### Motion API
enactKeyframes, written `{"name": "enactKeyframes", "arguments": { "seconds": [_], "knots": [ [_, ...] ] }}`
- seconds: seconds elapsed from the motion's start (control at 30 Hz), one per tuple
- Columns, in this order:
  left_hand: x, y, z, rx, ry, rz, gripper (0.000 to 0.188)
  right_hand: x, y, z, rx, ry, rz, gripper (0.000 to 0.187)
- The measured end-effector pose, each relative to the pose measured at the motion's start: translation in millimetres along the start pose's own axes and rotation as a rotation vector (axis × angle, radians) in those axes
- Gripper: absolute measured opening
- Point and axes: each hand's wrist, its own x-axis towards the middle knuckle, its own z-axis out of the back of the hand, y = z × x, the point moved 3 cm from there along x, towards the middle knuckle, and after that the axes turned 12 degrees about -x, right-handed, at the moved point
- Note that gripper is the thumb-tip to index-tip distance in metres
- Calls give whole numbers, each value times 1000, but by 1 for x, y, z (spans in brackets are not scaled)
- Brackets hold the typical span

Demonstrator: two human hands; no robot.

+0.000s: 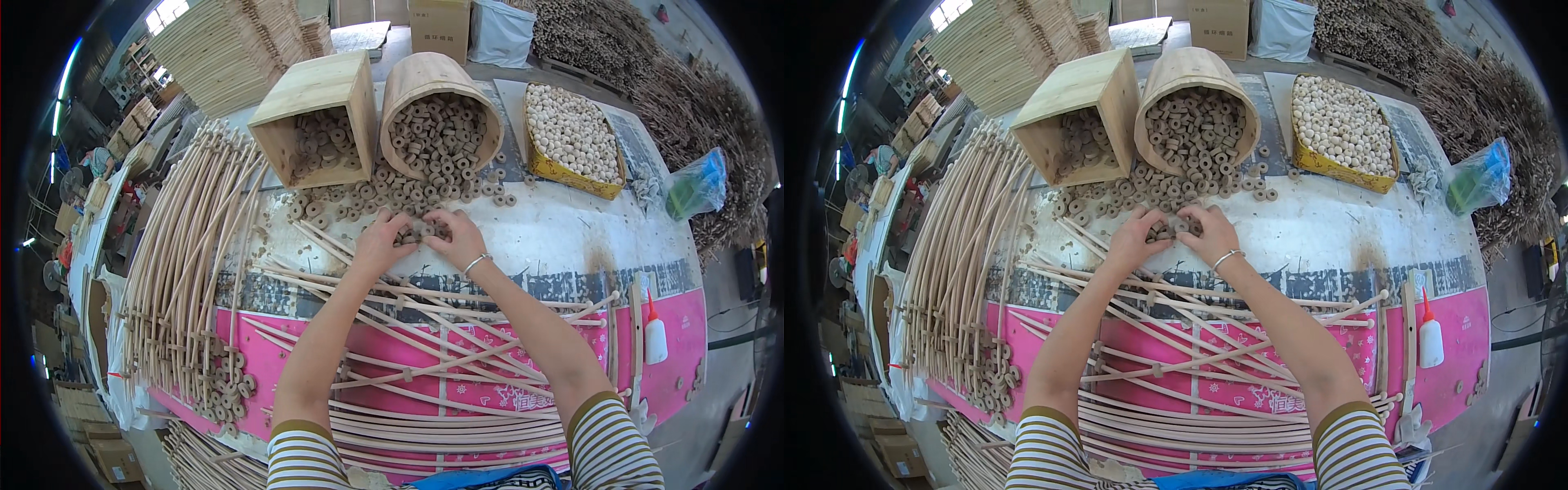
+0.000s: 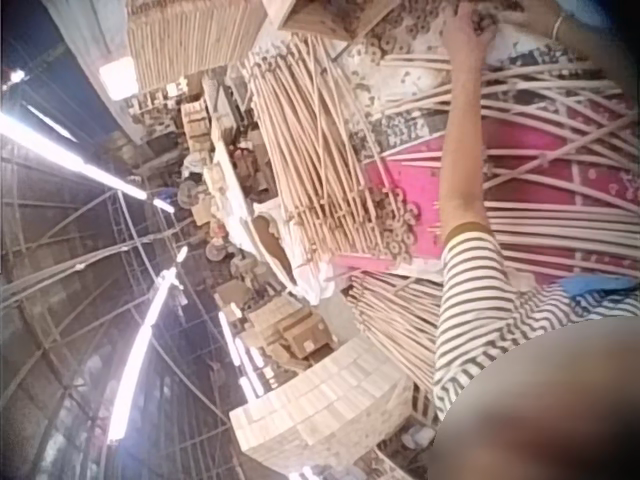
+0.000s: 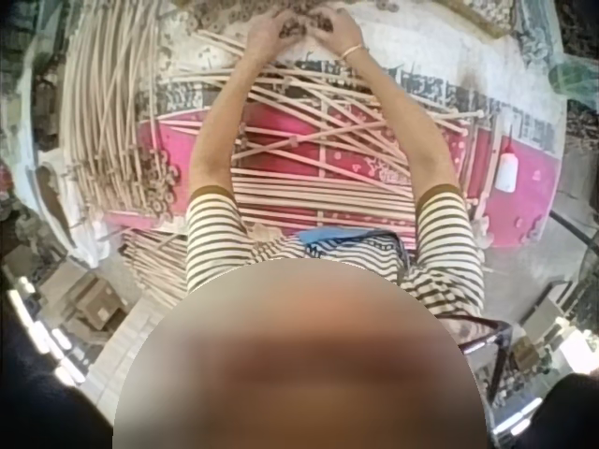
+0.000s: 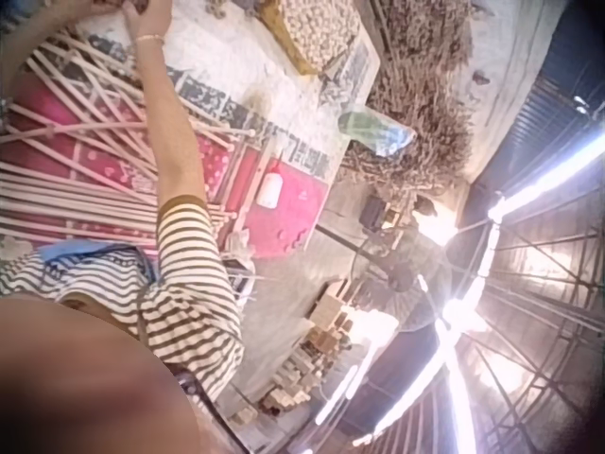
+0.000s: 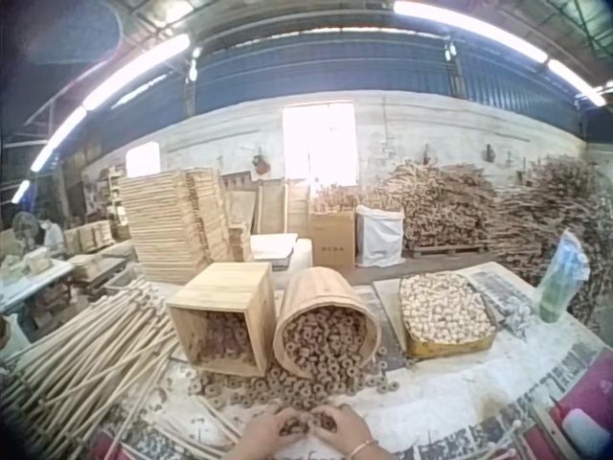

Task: Assemble a wooden structure by sliding small wooden rings onto curved wooden sticks.

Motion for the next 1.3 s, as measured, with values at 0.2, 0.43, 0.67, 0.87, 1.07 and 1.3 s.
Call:
{"name": "enactKeyframes", "arguments": {
  "seconds": [0.2,0.43,0.67,0.87,1.07,1.3],
  "knots": [
    [8,6,12,-927,-130,252,25,-11,-24,19,303,14,-140,43],
    [25,-3,3,-1749,-59,418,35,9,-3,44,436,-25,-60,42],
    [43,-22,-22,-1736,-66,534,64,33,36,65,179,-92,221,54],
    [50,-25,-45,-1941,45,423,56,30,34,64,266,58,204,77],
    [45,-27,-60,-2000,-56,586,41,29,16,58,573,102,143,75],
    [39,-23,-31,-2239,-8,446,33,32,-45,75,16,-273,130,55]
  ]
}}
